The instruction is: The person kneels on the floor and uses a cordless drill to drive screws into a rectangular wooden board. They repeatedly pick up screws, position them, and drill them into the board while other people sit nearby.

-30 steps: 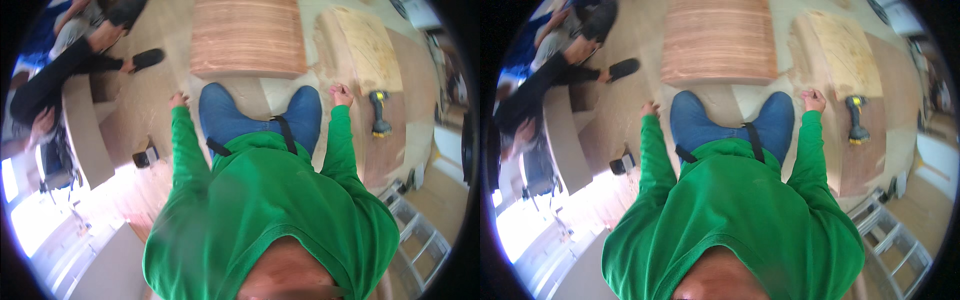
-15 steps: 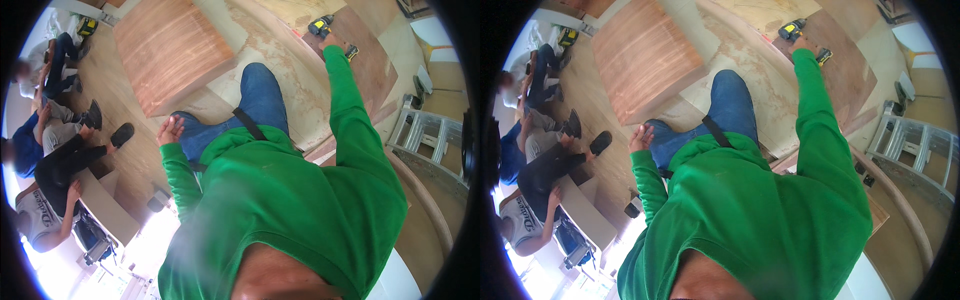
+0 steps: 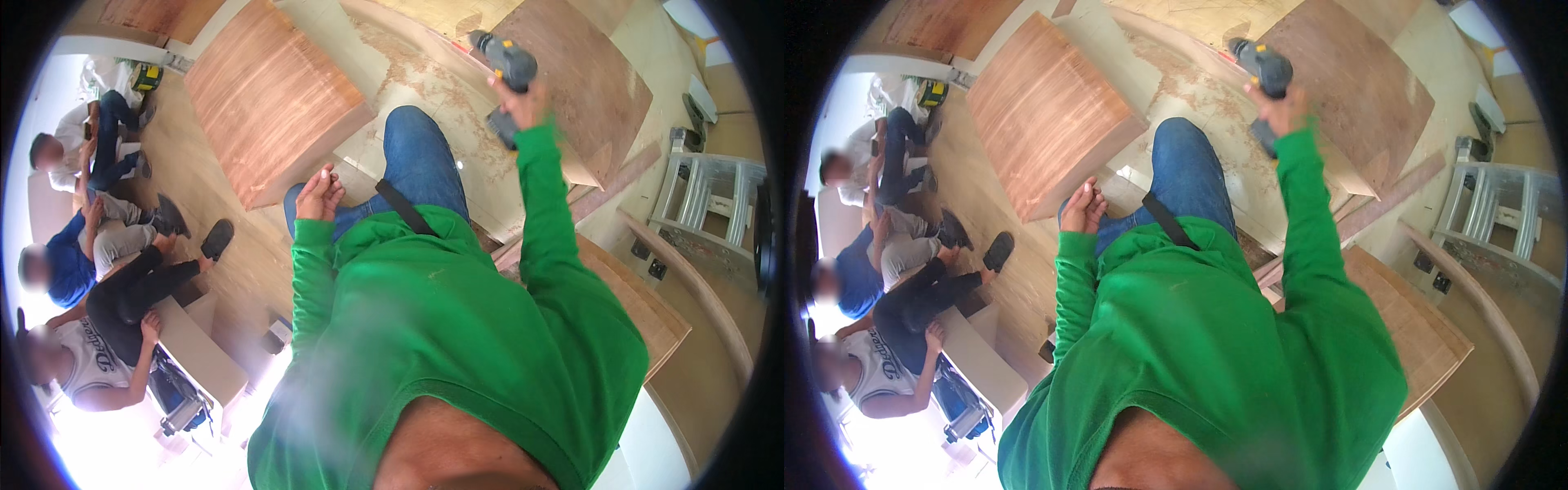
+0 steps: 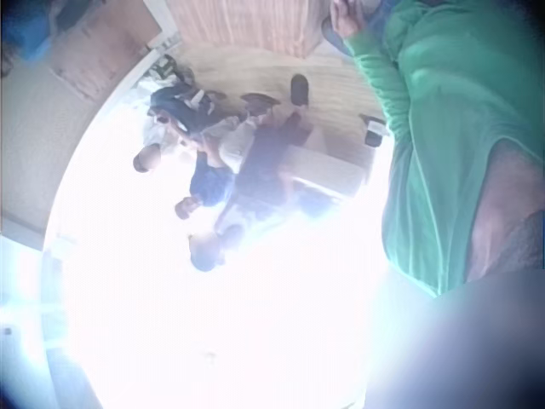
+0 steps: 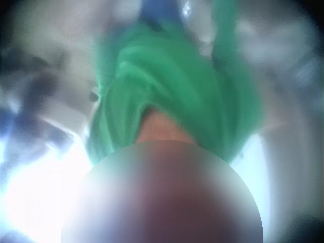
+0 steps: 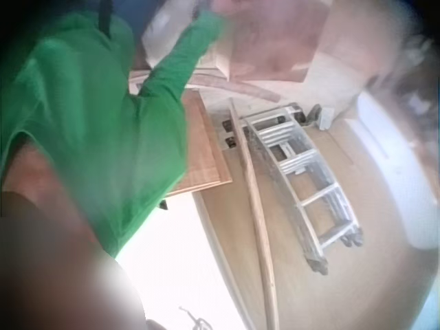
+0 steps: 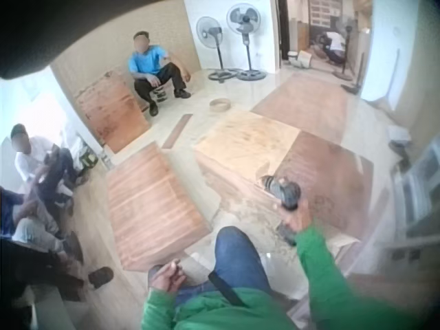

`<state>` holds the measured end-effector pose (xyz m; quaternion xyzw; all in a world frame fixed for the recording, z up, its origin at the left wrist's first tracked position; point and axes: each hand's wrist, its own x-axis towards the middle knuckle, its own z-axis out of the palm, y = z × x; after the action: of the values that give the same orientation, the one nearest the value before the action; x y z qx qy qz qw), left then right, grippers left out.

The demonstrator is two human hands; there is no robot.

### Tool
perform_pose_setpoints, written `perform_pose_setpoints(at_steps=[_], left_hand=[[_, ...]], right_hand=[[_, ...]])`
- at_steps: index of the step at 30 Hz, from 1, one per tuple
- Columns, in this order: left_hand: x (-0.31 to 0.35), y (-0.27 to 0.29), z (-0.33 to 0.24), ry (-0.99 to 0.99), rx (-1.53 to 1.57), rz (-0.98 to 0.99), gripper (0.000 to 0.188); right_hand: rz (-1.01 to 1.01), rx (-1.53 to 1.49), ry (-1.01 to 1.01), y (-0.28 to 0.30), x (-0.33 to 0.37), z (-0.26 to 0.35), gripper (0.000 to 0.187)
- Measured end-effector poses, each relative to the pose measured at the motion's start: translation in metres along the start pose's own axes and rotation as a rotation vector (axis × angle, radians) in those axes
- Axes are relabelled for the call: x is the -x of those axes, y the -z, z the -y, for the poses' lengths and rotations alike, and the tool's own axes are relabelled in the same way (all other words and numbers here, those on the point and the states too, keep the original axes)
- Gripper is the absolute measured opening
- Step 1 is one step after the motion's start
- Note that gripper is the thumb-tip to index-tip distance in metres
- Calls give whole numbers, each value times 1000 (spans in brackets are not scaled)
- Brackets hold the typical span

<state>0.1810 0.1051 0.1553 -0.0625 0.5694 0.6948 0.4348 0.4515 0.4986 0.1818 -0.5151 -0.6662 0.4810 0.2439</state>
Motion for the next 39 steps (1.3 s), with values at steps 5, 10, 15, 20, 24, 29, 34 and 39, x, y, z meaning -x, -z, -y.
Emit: perform_pose_setpoints(at_steps=[5, 10, 15, 20, 24, 29, 34, 39], left_hand=[[-31, -61, -6, 23, 114, 197, 27], [-41, -107, -5, 50, 236, 231, 23], [-53, -94, -10, 24, 119, 279, 26], [-50, -60, -12, 20, 100, 79, 22], [-45, -50, -14, 39, 164, 35, 32], [-41, -54, -20, 92, 297, 233, 35], [-38, -63, -19, 119, 395, 241, 29], [-42, -65, -22, 104, 455, 202, 22]], right_hand=[[241, -441, 220, -34, 120, 25, 25], [449, -444, 53, -65, 182, 35, 31], [401, -340, 171, -89, 200, 30, 47], [460, -332, 101, -96, 192, 27, 43], [508, -278, 177, -93, 194, 40, 40], [591, -145, 412, -95, 196, 66, 46], [520, -2, 448, -102, 198, 77, 53], [501, -28, 489, -109, 191, 73, 55]])
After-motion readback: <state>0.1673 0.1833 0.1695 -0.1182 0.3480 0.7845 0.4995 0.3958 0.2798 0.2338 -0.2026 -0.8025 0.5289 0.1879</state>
